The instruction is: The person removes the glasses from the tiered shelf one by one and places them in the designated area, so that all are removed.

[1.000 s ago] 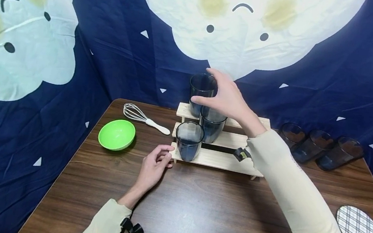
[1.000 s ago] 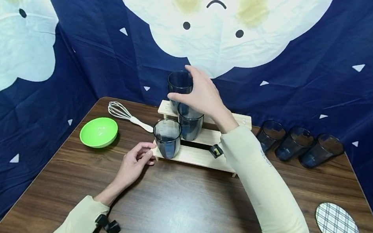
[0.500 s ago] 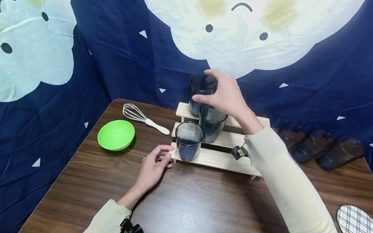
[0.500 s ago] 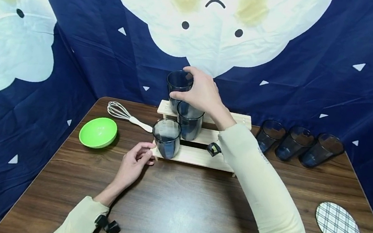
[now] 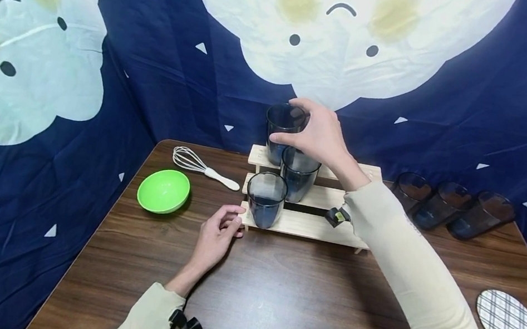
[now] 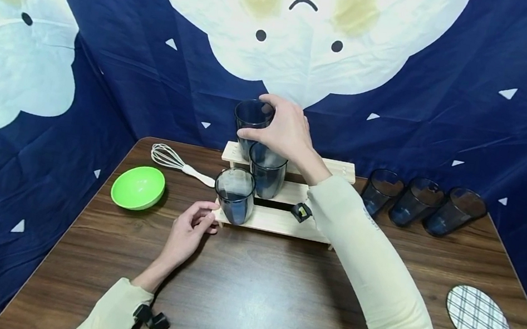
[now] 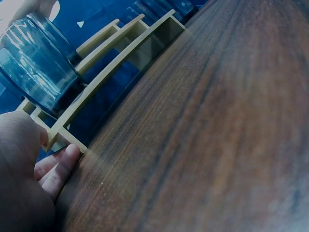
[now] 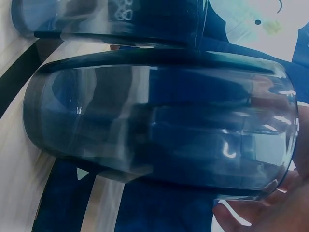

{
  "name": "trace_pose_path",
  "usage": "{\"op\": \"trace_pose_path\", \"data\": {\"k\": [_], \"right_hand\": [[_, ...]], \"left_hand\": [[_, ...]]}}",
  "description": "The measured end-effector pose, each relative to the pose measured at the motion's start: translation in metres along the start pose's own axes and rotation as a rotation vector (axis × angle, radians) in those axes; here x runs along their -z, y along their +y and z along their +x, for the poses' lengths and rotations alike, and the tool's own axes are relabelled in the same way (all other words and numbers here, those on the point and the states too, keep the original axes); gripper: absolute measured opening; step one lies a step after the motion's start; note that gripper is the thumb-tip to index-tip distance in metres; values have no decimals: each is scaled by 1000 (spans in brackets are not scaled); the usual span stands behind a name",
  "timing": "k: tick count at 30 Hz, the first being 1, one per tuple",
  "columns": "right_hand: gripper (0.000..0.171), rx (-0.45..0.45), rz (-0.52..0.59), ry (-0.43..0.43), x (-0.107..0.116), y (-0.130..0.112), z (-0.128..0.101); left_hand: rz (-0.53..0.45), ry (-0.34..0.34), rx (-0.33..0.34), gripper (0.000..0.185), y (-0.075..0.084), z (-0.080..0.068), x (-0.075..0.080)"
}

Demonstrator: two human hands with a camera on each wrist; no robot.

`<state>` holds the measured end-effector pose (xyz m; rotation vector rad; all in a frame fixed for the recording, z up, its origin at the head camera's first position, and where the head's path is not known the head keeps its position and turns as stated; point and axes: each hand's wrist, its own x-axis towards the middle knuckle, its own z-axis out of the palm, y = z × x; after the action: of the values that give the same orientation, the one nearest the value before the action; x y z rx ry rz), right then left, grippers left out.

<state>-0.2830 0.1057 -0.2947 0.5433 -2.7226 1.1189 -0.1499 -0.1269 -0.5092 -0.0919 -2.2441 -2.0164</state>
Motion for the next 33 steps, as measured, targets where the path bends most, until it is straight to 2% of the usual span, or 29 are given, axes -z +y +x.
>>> {"op": "trace_pose_path", "data": {"k": [12, 18, 33], "right_hand": [[89, -1, 16, 53, 2, -1, -1], [88, 2, 70, 97, 6, -5, 1], [81, 30, 212, 312, 19, -18, 7]], "left_hand": [[-2, 2, -2, 20, -1, -1, -1], [-8, 2, 3, 20, -1, 0, -1], [1, 2, 1, 21, -1, 1, 0]]}}
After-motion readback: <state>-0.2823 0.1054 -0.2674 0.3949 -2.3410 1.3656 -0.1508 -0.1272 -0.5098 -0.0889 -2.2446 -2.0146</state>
